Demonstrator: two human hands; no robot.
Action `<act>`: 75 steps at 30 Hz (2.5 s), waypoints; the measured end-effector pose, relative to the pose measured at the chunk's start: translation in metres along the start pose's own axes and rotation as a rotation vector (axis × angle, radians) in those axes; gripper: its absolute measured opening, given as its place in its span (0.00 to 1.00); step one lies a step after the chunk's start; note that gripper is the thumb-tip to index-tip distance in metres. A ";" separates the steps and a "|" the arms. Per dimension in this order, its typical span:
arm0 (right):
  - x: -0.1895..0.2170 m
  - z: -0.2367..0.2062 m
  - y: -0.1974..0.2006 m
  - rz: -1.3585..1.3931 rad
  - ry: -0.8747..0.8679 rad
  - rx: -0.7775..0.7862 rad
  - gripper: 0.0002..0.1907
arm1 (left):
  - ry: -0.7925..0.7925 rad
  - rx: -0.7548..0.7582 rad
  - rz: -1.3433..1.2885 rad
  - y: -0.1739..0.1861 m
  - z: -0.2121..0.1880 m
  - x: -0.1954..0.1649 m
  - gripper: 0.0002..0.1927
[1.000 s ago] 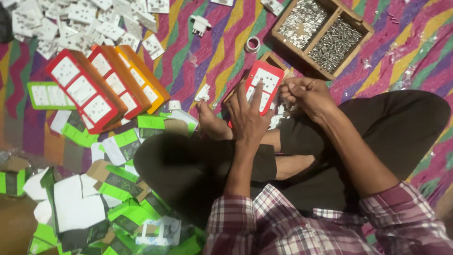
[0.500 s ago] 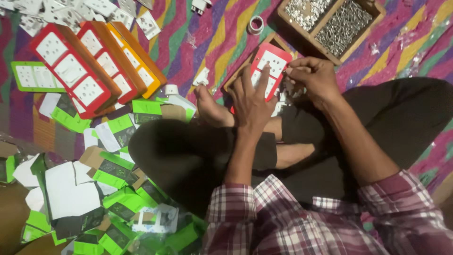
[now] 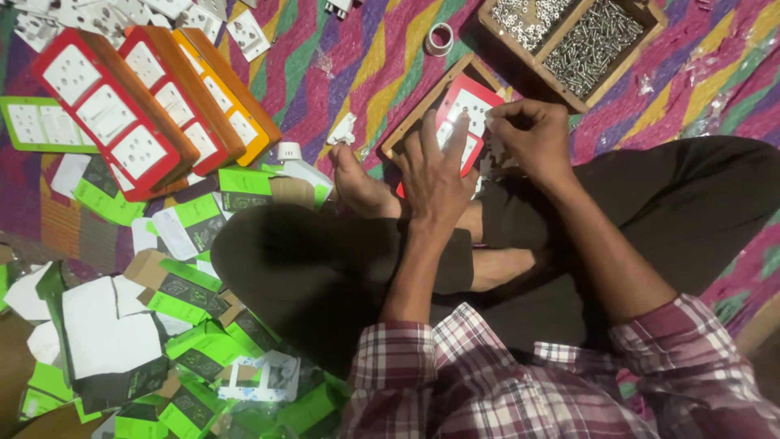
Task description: The person sits on the floor and assembles electrical sockets by inserting white socket modules into red plastic frames. They use a screwdriver to tighten screws securing the modules, then place the completed units aside. The person repeats this process for multiple socket units.
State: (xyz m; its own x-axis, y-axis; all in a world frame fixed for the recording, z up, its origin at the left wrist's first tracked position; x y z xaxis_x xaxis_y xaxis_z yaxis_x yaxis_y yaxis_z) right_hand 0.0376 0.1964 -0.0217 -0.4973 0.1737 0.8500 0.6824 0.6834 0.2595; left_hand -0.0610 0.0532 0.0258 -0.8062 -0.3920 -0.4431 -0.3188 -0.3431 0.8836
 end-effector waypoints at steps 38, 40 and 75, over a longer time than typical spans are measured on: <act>-0.036 0.000 0.000 0.353 -0.217 0.103 0.15 | -0.009 -0.281 -0.879 0.019 0.005 -0.002 0.38; -0.025 -0.002 0.000 0.345 -0.176 0.105 0.12 | 0.152 -0.195 -1.087 0.004 0.004 0.004 0.37; 0.041 -0.030 0.011 0.078 0.267 -0.072 0.08 | 0.406 0.081 -1.493 -0.046 -0.011 -0.010 0.34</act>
State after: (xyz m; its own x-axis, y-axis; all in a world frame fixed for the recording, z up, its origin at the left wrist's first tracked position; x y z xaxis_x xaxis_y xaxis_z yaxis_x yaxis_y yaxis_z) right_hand 0.0409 0.1902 0.0296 -0.2899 0.0244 0.9568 0.7537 0.6219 0.2125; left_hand -0.0334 0.0637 -0.0121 0.4386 0.0511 -0.8972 -0.7187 -0.5795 -0.3843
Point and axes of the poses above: each hand's wrist, its own z-axis towards the middle knuckle, its own y-axis out of the back of the hand, x = y × z, the point moved 8 cm from there along z, towards the middle knuckle, and after that the axes turned 9 degrees about -y, right-handed, at the moved point
